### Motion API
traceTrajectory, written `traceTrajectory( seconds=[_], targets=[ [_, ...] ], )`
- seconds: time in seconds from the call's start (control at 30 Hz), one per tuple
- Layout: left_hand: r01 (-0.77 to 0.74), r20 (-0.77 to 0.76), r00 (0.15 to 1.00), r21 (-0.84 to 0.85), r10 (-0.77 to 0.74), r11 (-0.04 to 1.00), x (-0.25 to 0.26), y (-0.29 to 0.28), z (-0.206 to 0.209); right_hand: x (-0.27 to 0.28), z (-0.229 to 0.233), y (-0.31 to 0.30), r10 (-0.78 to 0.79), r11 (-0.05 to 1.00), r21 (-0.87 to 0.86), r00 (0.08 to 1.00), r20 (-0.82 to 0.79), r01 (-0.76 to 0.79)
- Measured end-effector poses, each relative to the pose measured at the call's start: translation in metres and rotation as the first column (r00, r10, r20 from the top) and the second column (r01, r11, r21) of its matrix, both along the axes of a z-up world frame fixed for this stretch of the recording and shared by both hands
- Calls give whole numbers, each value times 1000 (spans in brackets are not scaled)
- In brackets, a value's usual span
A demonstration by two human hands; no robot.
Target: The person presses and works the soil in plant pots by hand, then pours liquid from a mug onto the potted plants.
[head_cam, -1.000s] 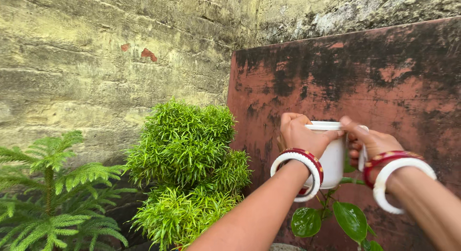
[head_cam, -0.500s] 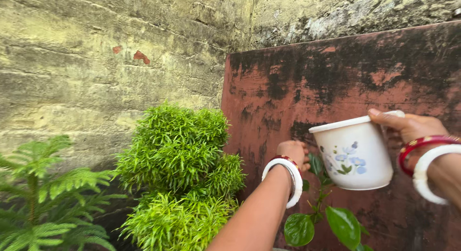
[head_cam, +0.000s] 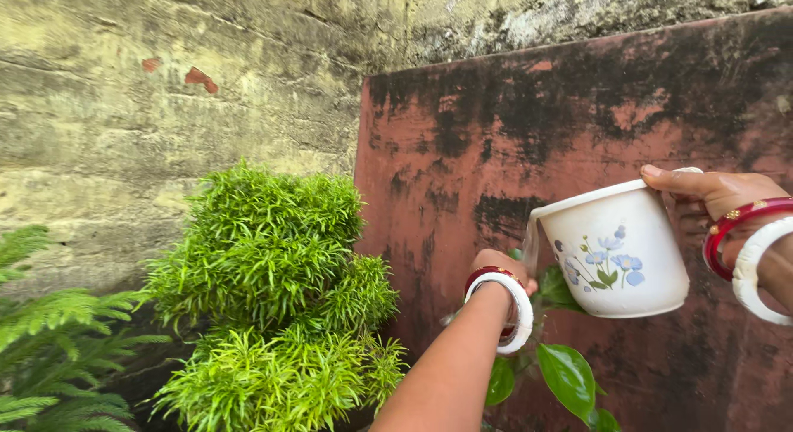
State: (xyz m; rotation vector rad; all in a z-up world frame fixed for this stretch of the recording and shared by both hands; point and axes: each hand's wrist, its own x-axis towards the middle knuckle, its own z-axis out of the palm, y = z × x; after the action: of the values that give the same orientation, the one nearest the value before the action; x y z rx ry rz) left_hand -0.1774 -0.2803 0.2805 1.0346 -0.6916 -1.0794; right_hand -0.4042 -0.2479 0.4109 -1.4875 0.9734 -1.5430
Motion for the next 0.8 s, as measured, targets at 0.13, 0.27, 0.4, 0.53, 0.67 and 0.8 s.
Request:
traceTrajectory(
  seconds=[0.13,0.27,0.4,0.53,0.67,0.8],
  targets=[
    [-198,639,743,-72,198,978,-5,0,-1,6,-7,1,-116,993,-18,993,-9,115],
    [-136,799,595,3,79,991,0,-4,6,10,-2,9,-92,995,-57,993,-75,88],
    [-55,648,762,87,-15,995,0,9,5,22,-3,29,-297,953,-101,947,-121,286],
    [-44,704,710,45,-1,998,2,2,2,26,-2,34,-309,948,-115,943,-126,295],
    [-52,567,824,32,24,998,3,-5,-5,25,-8,24,-298,952,-86,953,-48,294],
    [-155,770,600,-155,218,976,11,1,-10,15,-20,18,-171,985,-32,985,9,171]
  ],
)
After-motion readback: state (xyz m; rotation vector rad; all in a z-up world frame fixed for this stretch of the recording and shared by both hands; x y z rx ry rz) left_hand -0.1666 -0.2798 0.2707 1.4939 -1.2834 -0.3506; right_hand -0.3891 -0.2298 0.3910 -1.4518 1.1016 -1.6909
